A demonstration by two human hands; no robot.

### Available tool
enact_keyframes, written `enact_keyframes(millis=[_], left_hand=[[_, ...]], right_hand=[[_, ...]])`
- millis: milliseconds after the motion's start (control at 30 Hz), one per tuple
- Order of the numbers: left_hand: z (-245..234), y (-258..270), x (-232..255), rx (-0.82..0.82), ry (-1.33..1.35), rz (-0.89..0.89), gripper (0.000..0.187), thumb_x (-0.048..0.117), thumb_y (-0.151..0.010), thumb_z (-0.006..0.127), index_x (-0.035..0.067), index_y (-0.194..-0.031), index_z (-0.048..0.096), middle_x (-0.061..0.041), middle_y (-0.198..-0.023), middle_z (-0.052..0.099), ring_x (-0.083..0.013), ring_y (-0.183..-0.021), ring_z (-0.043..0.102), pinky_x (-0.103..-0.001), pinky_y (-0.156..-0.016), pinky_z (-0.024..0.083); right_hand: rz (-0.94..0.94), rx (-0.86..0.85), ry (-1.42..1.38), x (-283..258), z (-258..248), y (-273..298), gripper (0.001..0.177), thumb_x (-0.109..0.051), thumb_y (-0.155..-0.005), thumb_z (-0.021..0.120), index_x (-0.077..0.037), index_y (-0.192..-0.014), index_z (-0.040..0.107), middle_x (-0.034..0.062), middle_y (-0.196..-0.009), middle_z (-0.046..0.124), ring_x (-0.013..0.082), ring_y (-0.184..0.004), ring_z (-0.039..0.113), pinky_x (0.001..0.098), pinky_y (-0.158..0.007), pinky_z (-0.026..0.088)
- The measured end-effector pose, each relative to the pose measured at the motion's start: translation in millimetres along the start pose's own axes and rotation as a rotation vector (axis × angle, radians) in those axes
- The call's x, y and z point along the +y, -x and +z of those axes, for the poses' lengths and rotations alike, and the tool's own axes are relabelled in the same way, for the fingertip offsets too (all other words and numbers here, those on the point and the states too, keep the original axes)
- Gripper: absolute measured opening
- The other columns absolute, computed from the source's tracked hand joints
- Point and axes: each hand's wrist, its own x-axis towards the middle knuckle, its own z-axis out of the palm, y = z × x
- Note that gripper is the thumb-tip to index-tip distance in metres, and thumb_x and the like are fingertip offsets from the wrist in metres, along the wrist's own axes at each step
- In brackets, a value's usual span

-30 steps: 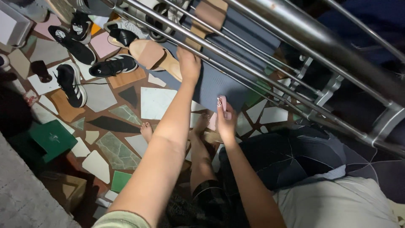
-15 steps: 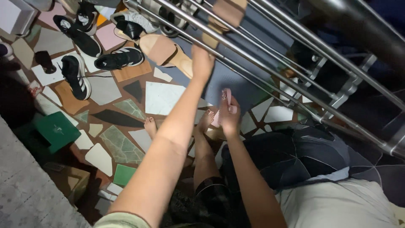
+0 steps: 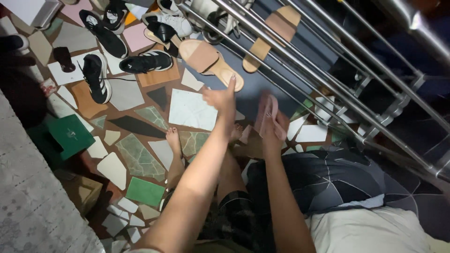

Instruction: The recorder is cleaning and organizing various pairs of shoes on the floor.

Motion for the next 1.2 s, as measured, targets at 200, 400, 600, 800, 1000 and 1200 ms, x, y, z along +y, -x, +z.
enact_keyframes(millis=[200,400,600,800,1000,1200], left_hand=[[42.6,-29.1,51.2,-0.346,-0.288,-0.628,0.132,0.058,-0.053,0.096,-0.007,-0.147,0.03,-0.027,-0.144,0.031,-0.0468,-0.135,0.035,-0.059,-0.109,0.037],[34.2,-32.2,-103.7,-0.122,-0.084,0.124,0.098,0.044,-0.062,0.091,-0.006,-0.134,0.047,-0.025,-0.128,0.055,-0.0416,-0.12,0.052,-0.053,-0.102,0.045],[-197.4,-34.6,-36.4,-0.385,-0.209,0.344,0.055,0.039,-0.082,0.089,0.006,-0.115,0.061,-0.021,-0.106,0.068,-0.042,-0.1,0.065,-0.049,-0.087,0.054],[-350.5,-69.0,-9.8,-0.446,-0.18,0.467,0.067,0.026,-0.072,0.083,0.006,-0.131,0.059,-0.022,-0.111,0.067,-0.0438,-0.101,0.065,-0.052,-0.085,0.053],[-444.3,-116.4,-3.1,-0.394,-0.15,0.67,0.079,0.022,-0.065,0.084,0.003,-0.134,0.052,-0.024,-0.124,0.063,-0.0436,-0.109,0.062,-0.05,-0.091,0.052],[-504.9,-146.1,-1.2,-0.364,-0.149,0.699,0.079,0.023,-0.068,0.082,0.003,-0.137,0.05,-0.022,-0.128,0.062,-0.0436,-0.112,0.062,-0.049,-0.094,0.053]], right_hand=[[-0.035,-0.064,-0.016,-53.8,8.0,31.4,0.052,-0.023,-0.105,0.055,0.001,-0.151,0.051,0.0086,-0.128,0.067,0.0123,-0.099,0.061,0.0251,-0.082,0.046],[-0.125,-0.081,0.056,-18.4,0.3,42.1,0.049,-0.023,-0.105,0.059,0.005,-0.144,0.052,0.0124,-0.13,0.066,0.0161,-0.114,0.064,0.028,-0.095,0.053],[-0.783,-0.464,0.488,-163.0,103.2,52.4,0.034,-0.008,-0.106,0.051,0.005,-0.135,0.062,0.0253,-0.141,0.062,0.0354,-0.132,0.06,0.0386,-0.111,0.046],[-0.476,-0.596,0.606,-142.0,168.7,10.7,0.041,-0.01,-0.094,0.05,-0.006,-0.132,0.066,0.015,-0.123,0.074,0.0249,-0.108,0.074,0.0344,-0.095,0.057],[-0.828,-0.855,0.531,-113.7,218.9,62.7,0.041,-0.004,-0.088,0.06,-0.001,-0.129,0.066,0.0211,-0.13,0.069,0.0342,-0.112,0.069,0.0396,-0.096,0.052],[-1.075,-0.681,0.535,-167.2,255.3,92.3,0.02,-0.01,-0.093,0.061,-0.014,-0.109,0.073,0.0135,-0.117,0.076,0.0312,-0.111,0.071,0.0378,-0.098,0.055]])
